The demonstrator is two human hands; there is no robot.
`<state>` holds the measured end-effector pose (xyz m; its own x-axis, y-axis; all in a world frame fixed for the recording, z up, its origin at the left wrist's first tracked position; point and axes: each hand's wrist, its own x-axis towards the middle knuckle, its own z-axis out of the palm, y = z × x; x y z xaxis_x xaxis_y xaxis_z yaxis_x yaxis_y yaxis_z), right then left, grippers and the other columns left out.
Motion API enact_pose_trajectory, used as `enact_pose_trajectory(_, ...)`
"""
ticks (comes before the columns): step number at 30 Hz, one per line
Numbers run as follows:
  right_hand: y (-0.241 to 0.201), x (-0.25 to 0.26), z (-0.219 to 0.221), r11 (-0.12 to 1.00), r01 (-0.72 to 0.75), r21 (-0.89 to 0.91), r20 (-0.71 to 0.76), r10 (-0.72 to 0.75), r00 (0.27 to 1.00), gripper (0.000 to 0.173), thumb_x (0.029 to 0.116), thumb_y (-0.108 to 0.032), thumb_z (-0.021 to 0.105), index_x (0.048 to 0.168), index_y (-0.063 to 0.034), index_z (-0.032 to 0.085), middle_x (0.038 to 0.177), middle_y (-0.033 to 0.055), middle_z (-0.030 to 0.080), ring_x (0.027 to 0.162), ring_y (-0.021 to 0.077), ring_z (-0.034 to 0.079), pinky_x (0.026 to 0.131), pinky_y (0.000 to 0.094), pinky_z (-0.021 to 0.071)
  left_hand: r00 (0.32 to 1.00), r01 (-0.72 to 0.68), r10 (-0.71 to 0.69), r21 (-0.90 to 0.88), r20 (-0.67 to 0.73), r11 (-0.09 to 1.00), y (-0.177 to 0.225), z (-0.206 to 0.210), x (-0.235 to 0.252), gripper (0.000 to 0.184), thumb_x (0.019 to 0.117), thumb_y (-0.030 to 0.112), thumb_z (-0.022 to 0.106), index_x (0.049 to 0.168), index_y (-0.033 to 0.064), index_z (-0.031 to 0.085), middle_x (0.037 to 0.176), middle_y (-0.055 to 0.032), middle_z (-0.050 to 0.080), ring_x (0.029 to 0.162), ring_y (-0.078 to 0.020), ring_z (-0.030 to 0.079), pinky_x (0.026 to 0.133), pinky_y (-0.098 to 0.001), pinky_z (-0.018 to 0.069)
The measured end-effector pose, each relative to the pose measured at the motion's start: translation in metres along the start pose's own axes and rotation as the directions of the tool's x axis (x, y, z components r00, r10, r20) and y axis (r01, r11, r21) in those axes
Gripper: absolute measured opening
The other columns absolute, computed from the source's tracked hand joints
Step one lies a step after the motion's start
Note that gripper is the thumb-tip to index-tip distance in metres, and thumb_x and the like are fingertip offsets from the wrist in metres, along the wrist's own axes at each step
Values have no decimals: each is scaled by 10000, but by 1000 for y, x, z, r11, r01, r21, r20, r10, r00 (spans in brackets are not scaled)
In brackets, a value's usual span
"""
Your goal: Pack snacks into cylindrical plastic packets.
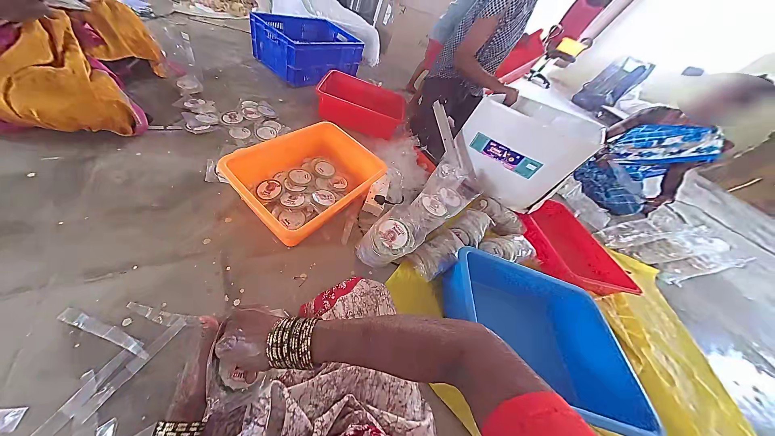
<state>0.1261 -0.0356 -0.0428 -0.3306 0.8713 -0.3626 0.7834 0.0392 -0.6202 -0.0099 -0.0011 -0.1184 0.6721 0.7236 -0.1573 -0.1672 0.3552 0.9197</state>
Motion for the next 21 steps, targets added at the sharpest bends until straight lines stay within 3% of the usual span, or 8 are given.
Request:
enact_pose_trajectory(3,-4,-6,-8,994,67,-87,33,-64,997,334,985,-99,644,1263,87,656,1296,251,659,1280,369,595,1123,507,419,996,7,0,74,-91,997,4,6,-5,711,998,707,304,1184,97,617,1009,73,718,966,-20,677,903,-244,563)
enact_pose_trajectory(6,-6,-8,-9,998,52,-18,2,-52,999,306,1008,-96,606,1246,88,660,1265,258,671,1252,377,612,1100,522,441,997,0,3,46,-74,999,6,6,-9,655,1032,647,293,1216,103,607,1049,73,708,999,-9,664,925,-237,550)
enact_pose_trajectory(8,-4,-5,-9,999,53,-11,20,-53,998,334,997,-93,627,1271,97,644,1282,265,661,1263,380,603,1108,518,433,999,27,-29,-39,-46,999,4,4,-6,696,972,746,331,1108,165,689,990,69,744,948,-28,693,874,-252,576)
enact_pose_trajectory(11,-9,-3,-16,992,53,-114,95,-42,995,393,951,-76,679,1303,90,625,1314,250,646,1288,367,585,1123,510,415,996,9,-13,-54,-85,998,13,17,-5,666,1026,664,249,1032,161,684,925,78,752,903,-10,703,853,-214,579)
enact_pose_trajectory(13,-9,1,-15,987,57,-148,71,-47,996,384,936,-87,700,1278,78,644,1271,240,668,1253,363,609,1100,529,435,996,-89,90,-66,15,994,-4,4,3,783,1013,694,279,1134,39,690,1074,-33,756,1050,-112,707,966,-292,552)
enact_pose_trajectory(15,-11,-1,-14,986,74,-148,55,-67,996,406,889,-85,747,1252,75,660,1250,240,675,1238,371,614,1085,548,437,994,-65,74,-104,85,992,-8,-3,10,877,924,813,279,1165,92,716,1157,-32,750,1109,-135,696,980,-310,556)
enact_pose_trajectory(18,-10,-1,-9,982,54,-182,39,-48,998,388,875,-125,778,1208,49,680,1241,214,684,1233,359,619,1059,570,456,995,-67,74,-98,66,993,-2,2,10,921,924,822,167,1138,120,723,1130,-5,757,1082,-115,700,947,-289,566)
enact_pose_trajectory(21,-26,-14,-16,971,-18,-240,94,41,995,340,952,-129,699,1238,54,664,1267,224,667,1281,361,581,1102,566,404,991,-110,116,-90,63,990,-3,4,12,960,981,724,26,1138,65,705,1122,-17,762,1073,-116,708,946,-289,569)
